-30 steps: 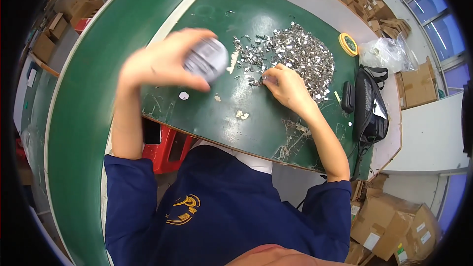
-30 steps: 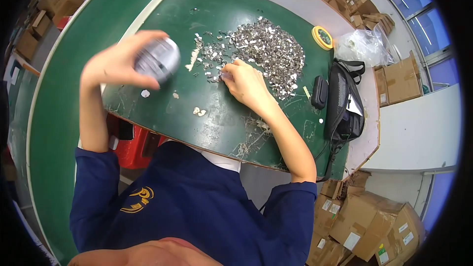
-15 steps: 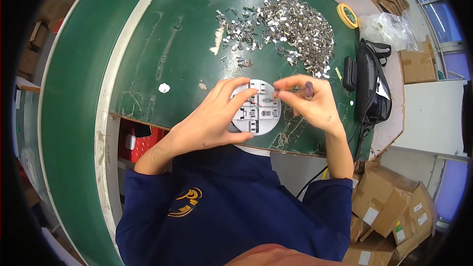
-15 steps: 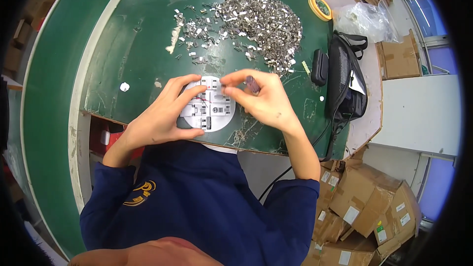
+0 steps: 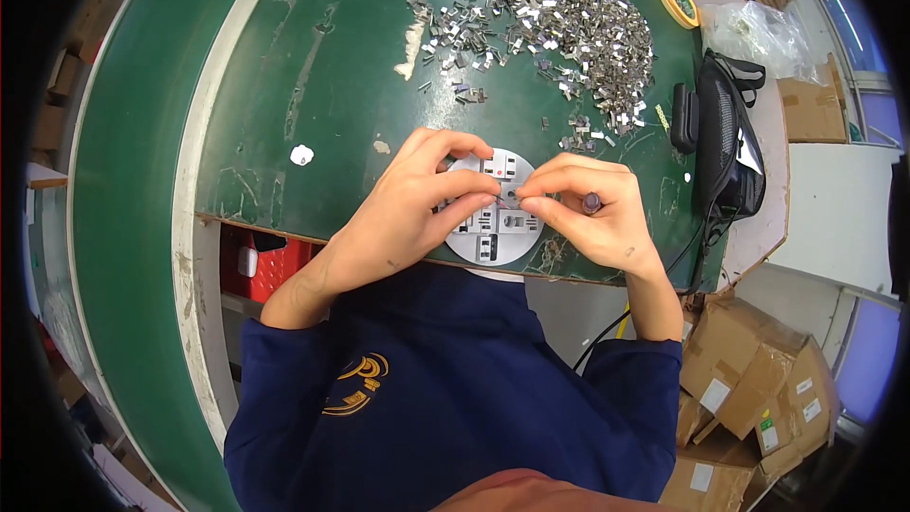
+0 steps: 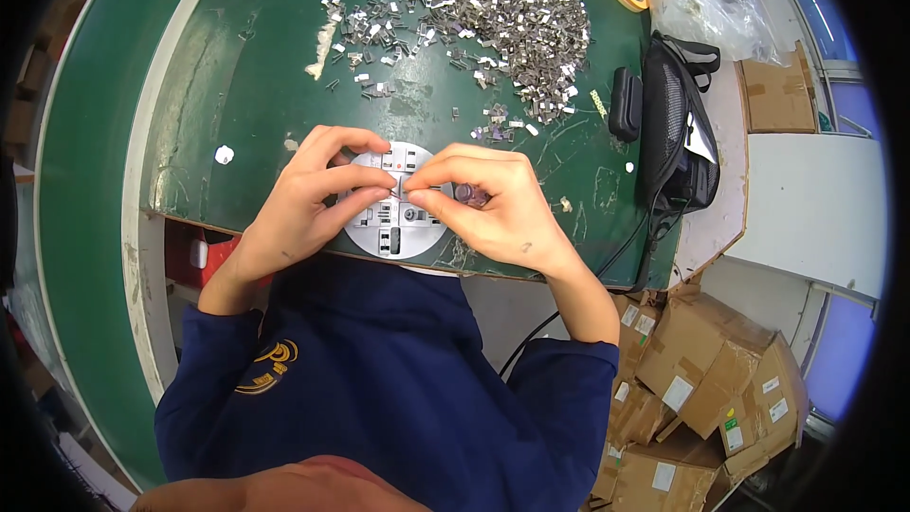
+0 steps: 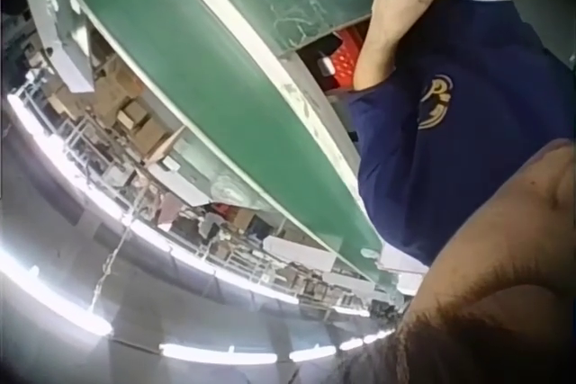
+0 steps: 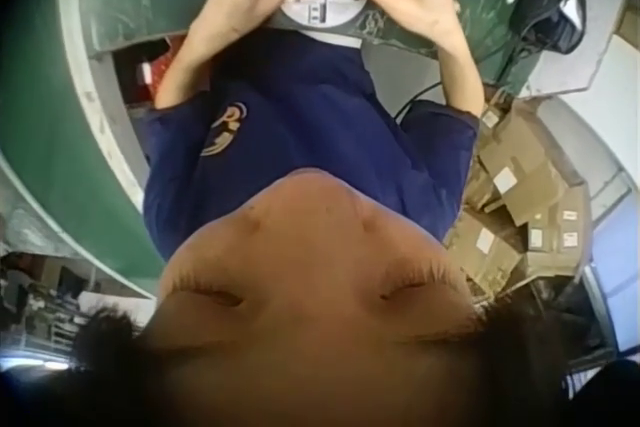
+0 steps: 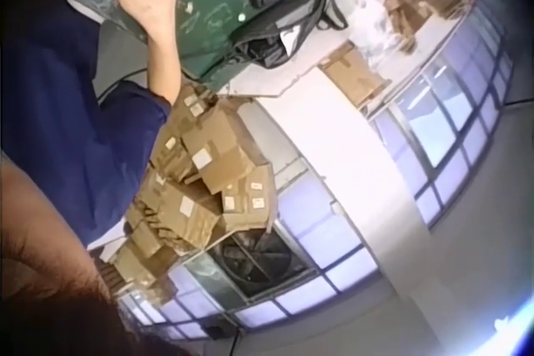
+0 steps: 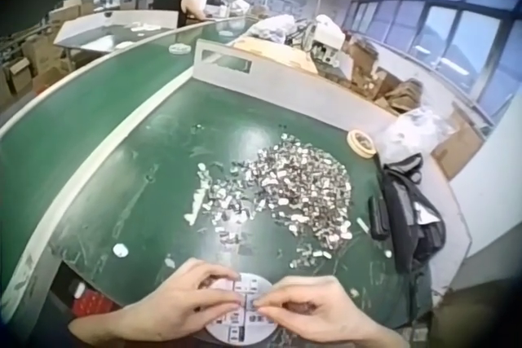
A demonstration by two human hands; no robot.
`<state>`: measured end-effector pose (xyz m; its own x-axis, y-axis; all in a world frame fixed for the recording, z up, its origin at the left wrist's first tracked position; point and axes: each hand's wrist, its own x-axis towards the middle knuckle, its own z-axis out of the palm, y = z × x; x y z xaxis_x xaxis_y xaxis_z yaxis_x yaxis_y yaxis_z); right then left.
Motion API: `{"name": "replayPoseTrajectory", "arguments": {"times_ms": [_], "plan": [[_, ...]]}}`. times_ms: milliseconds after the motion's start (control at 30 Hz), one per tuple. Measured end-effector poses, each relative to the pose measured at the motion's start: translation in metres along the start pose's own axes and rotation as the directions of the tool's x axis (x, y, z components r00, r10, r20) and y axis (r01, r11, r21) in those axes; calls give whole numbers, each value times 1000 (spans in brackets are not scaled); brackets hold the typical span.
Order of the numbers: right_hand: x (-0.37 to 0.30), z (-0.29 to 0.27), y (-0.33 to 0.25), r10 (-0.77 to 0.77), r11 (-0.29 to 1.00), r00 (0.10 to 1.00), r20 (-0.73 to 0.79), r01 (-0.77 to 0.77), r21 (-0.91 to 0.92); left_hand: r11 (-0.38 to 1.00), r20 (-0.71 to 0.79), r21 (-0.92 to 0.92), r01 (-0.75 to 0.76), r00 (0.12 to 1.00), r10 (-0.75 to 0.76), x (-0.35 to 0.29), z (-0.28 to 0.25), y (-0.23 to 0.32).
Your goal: Assembling small metal components onto a circular template using a hand tool at a manufacturing workbench.
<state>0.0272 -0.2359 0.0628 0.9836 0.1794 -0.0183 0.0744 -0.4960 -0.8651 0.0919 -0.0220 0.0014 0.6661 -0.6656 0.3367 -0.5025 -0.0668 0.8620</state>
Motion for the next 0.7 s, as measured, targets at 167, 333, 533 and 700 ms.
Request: {"name": "replayPoseTrajectory", "arguments": {"times_ms": [167,333,533,700], "plan": [[3,3,5,-70,998,998,-7,70,5,1000,-10,18,-13,1000,13,0,0,-1],[4,5,7,-65,998,998,-8,65,25,999,-14,36,-39,999,39,0,0,-2],[6,5,7,-62,998,998,-2,62,11,999,-12,32,-40,999,41,1,0,-4],[3,7,7,-55,998,998,-34,55,-3,998,-10,37,-46,999,47,0,0,-3]]}}
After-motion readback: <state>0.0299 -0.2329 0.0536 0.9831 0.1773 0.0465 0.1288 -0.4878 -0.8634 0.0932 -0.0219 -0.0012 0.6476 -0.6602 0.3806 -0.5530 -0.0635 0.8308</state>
